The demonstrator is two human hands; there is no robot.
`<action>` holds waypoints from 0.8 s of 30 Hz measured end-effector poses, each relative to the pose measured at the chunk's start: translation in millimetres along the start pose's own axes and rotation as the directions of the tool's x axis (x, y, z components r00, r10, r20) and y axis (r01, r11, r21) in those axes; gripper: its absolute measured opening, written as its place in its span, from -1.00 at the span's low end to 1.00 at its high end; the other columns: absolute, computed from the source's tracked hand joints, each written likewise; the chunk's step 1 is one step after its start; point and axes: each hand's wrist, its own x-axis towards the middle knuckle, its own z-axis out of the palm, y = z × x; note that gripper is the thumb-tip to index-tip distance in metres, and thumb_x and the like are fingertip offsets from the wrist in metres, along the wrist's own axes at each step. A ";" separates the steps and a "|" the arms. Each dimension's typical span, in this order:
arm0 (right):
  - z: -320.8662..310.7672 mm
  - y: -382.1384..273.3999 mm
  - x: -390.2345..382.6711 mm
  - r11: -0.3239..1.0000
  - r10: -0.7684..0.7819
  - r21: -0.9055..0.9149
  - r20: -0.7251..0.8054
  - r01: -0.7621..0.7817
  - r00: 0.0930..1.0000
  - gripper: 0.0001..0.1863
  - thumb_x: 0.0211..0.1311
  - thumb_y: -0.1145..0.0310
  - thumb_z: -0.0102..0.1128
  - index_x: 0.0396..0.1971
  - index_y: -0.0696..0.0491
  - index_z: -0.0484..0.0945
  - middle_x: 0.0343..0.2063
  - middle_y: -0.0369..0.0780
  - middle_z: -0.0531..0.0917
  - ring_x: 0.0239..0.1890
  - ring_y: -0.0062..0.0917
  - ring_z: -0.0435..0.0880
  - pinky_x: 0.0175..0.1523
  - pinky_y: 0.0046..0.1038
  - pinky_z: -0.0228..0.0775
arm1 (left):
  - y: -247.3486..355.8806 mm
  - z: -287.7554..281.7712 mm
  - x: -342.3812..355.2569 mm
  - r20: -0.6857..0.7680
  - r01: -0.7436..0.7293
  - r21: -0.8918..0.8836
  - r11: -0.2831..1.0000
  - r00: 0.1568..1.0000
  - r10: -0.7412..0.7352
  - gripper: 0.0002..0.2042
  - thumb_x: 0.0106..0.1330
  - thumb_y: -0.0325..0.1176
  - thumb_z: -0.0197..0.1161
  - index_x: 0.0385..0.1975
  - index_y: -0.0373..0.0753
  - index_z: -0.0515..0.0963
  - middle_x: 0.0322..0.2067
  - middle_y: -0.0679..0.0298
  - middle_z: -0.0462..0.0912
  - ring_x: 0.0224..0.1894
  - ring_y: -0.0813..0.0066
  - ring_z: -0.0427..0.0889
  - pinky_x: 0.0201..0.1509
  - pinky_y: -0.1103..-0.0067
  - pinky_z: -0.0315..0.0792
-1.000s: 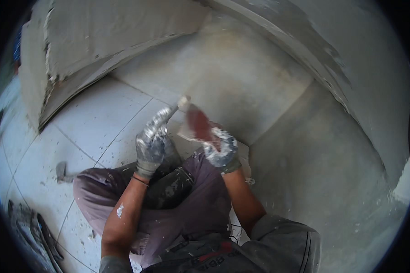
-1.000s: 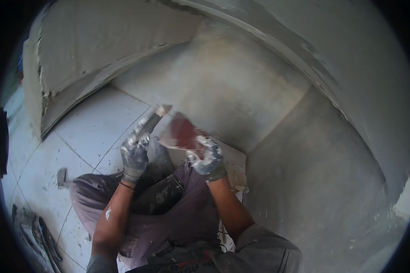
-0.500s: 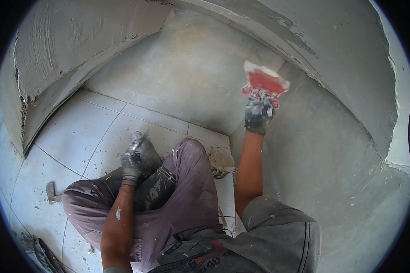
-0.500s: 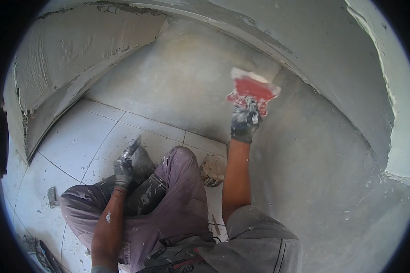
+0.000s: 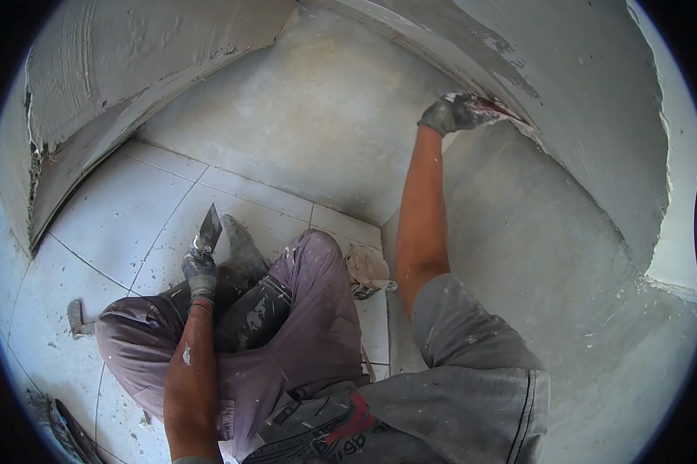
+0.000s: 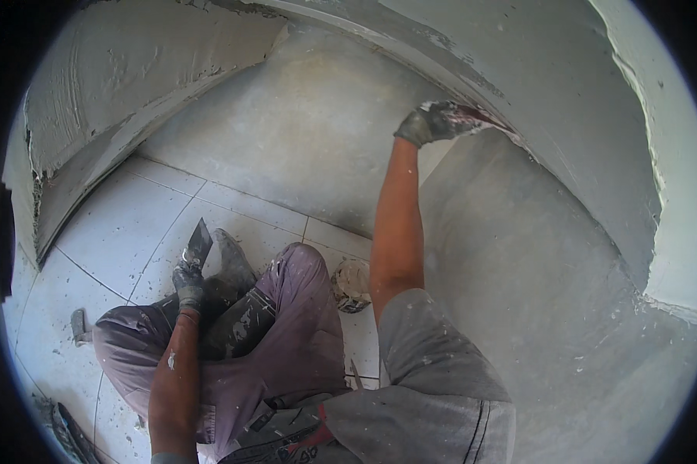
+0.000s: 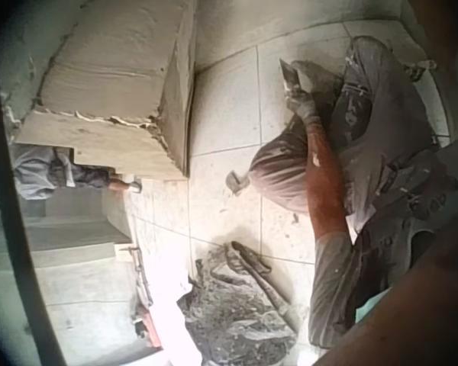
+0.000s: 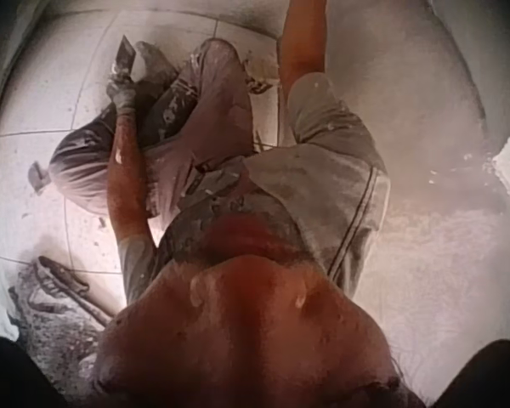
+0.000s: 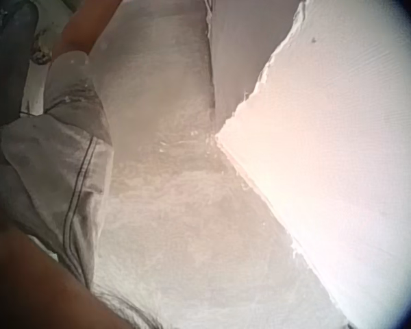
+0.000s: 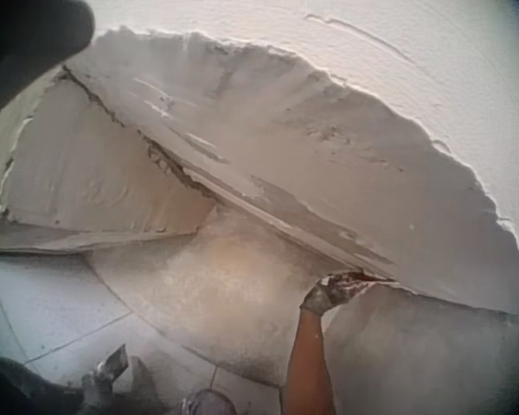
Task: Applying plaster or putty to wall corners and recesses using putty knives.
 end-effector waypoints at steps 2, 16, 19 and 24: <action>37.2 14.8 -15.9 0.437 -0.521 -0.662 0.365 0.608 0.772 -0.57 0.39 0.39 -0.09 0.24 -0.07 0.26 0.14 -0.39 0.45 0.11 -0.67 0.41 0.28 -0.48 0.23 | 1.9 -1.5 2.8 0.020 0.033 0.047 0.998 0.999 -0.034 -0.65 0.33 -0.31 0.10 0.05 -0.36 0.48 -0.19 -0.10 0.64 -0.12 0.05 0.65 -0.13 0.36 0.47; -11.1 9.6 -95.1 0.277 -0.070 -0.837 0.472 0.472 0.879 -0.51 0.25 0.52 0.07 0.18 0.15 0.20 -0.49 -0.30 0.49 -0.43 -0.59 0.52 -0.28 -0.46 0.54 | 10.0 20.5 16.4 -0.056 0.011 0.029 1.000 0.998 -0.009 -0.72 0.29 -0.25 0.18 -0.18 -0.33 0.60 -0.35 -0.05 0.67 -0.27 0.07 0.68 -0.23 0.33 0.47; -16.3 -43.8 -93.3 0.596 -0.044 -0.801 0.046 0.063 0.998 -0.59 0.27 0.48 0.11 0.09 0.12 0.26 -0.28 -0.25 0.49 -0.32 -0.60 0.50 -0.33 -0.51 0.54 | -10.1 0.6 12.7 -0.032 0.157 -0.009 0.987 0.987 -0.158 -0.73 0.27 -0.27 0.19 -0.20 -0.34 0.61 -0.34 -0.03 0.68 -0.28 0.07 0.69 -0.22 0.32 0.47; -31.4 -111.9 2.9 0.625 -0.144 -0.766 0.076 0.151 0.987 -0.47 0.26 0.54 0.06 0.22 0.14 0.16 -0.02 -0.20 0.45 -0.14 -0.54 0.49 -0.17 -0.53 0.52 | -18.7 9.4 11.1 -0.081 0.172 -0.014 0.985 0.982 -0.173 -0.74 0.25 -0.28 0.21 -0.21 -0.34 0.62 -0.34 -0.02 0.69 -0.28 0.07 0.69 -0.20 0.34 0.48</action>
